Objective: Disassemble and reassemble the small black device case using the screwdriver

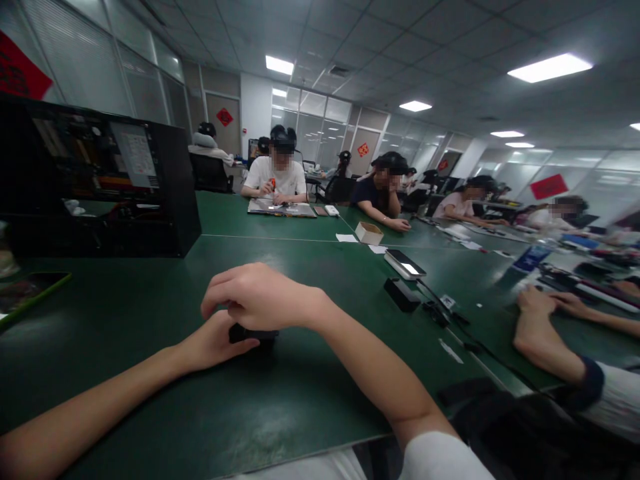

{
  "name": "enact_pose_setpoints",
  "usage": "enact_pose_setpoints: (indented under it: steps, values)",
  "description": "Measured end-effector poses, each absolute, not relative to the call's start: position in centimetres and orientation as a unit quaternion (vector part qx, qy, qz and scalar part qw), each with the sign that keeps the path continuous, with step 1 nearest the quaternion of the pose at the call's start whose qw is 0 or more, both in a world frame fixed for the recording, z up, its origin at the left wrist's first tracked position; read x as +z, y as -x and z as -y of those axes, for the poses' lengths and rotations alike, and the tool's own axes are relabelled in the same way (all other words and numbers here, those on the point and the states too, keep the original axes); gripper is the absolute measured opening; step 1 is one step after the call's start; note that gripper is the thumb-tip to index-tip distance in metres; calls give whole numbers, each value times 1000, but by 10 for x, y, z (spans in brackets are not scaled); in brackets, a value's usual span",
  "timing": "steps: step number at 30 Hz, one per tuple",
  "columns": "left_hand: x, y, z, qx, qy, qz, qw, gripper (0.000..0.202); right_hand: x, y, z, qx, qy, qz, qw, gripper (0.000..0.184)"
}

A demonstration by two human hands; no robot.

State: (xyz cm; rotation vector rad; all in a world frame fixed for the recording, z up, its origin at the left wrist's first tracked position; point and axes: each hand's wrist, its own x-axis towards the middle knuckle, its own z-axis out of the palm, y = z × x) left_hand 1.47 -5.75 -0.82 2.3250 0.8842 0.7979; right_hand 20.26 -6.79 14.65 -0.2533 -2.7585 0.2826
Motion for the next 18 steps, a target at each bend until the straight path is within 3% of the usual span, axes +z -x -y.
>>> enact_pose_setpoints:
  steps: [4,10,13,18]
  values:
    - [-14,-13,57,300,-868,-343,196,59,142,-199,63,221,0,952,214,34]
    - [-14,-12,59,297,-868,-352,184,51,126,-185,58,265,-34,924,274,30]
    - [-10,-15,60,299,-867,-339,208,51,129,-186,64,181,34,951,249,29]
    - [-8,-17,58,299,-863,-324,248,46,147,-195,80,-18,180,974,138,21]
